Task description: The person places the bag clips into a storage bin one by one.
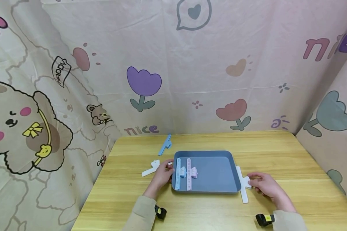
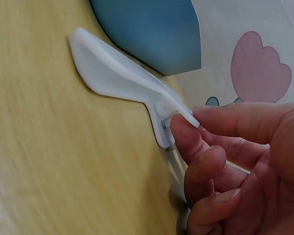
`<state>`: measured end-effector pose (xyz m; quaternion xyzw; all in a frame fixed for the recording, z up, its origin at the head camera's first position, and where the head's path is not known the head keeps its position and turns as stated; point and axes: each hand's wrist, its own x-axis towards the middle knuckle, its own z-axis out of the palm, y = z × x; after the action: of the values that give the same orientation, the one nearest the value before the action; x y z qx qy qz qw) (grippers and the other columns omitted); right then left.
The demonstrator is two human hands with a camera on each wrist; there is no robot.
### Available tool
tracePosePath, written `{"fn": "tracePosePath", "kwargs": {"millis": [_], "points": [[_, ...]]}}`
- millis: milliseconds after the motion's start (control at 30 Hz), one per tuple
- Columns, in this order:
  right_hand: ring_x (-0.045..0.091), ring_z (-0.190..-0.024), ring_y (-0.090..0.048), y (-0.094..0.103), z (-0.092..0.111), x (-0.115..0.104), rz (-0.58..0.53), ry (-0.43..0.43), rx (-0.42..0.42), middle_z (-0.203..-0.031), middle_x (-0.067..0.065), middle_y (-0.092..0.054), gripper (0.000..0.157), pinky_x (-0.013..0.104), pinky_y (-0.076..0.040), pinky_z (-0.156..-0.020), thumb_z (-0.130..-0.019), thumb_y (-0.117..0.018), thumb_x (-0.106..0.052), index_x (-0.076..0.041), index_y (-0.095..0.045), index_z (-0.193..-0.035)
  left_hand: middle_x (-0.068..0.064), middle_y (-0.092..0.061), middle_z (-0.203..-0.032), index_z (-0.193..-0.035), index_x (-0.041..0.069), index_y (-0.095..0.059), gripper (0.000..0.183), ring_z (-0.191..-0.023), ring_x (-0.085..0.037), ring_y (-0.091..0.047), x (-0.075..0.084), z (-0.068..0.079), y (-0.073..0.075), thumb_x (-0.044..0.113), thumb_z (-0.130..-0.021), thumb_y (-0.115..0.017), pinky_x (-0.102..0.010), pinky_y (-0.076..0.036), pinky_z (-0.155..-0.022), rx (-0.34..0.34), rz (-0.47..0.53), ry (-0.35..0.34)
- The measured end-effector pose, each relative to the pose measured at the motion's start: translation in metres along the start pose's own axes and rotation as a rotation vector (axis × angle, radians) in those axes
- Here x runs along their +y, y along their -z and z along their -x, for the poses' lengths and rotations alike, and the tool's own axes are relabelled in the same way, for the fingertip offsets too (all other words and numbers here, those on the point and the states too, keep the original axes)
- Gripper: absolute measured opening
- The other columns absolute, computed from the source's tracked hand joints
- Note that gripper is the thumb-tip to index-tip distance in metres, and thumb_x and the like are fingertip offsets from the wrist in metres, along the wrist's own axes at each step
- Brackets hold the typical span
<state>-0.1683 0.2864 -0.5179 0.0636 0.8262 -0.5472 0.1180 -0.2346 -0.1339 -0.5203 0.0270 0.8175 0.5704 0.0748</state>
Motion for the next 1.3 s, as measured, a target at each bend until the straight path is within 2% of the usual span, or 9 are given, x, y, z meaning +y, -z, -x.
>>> {"fn": "tracePosePath", "kwargs": {"millis": [200, 633, 1033, 1300], "points": [[0.015, -0.055, -0.048, -0.001, -0.001, 0.0, -0.014, -0.015, 0.006, -0.068, 0.006, -0.057, 0.04, 0.024, -0.037, -0.044, -0.09, -0.062, -0.005, 0.011, -0.054, -0.126, -0.013, -0.051, -0.101, -0.138, 0.002, -0.052, 0.042, -0.077, -0.022, -0.054, 0.001, 0.0, 0.0, -0.002, -0.096, -0.054, -0.03, -0.05, -0.051, 0.001, -0.005, 0.013], [0.013, -0.054, -0.047, 0.009, 0.006, -0.007, -0.054, 0.022, 0.027, -0.067, 0.005, -0.055, 0.042, 0.025, -0.039, -0.044, -0.093, -0.059, -0.005, 0.014, -0.049, -0.128, -0.013, -0.051, -0.101, -0.138, 0.001, -0.051, 0.042, -0.079, -0.022, -0.053, 0.0, 0.001, 0.0, -0.002, -0.096, -0.054, -0.031, -0.05, -0.052, 0.003, -0.001, 0.008], [0.014, -0.063, -0.053, 0.019, 0.012, -0.026, -0.025, 0.072, 0.133, -0.079, 0.005, -0.059, 0.042, 0.026, -0.043, -0.048, -0.097, -0.056, -0.008, 0.013, -0.047, -0.132, -0.013, -0.051, -0.102, -0.138, 0.002, -0.051, 0.042, -0.081, -0.023, -0.053, 0.0, 0.001, 0.0, -0.001, -0.097, -0.053, -0.031, -0.05, -0.053, 0.002, -0.004, 0.019], [0.014, -0.062, -0.051, 0.016, 0.009, -0.044, -0.016, 0.099, 0.177, -0.076, 0.004, -0.057, 0.04, 0.026, -0.042, -0.05, -0.097, -0.058, -0.012, 0.009, -0.051, -0.13, -0.013, -0.051, -0.101, -0.137, 0.001, -0.051, 0.041, -0.079, -0.023, -0.054, 0.0, 0.0, 0.0, -0.002, -0.096, -0.054, -0.031, -0.051, -0.052, 0.001, -0.006, -0.005]]}}
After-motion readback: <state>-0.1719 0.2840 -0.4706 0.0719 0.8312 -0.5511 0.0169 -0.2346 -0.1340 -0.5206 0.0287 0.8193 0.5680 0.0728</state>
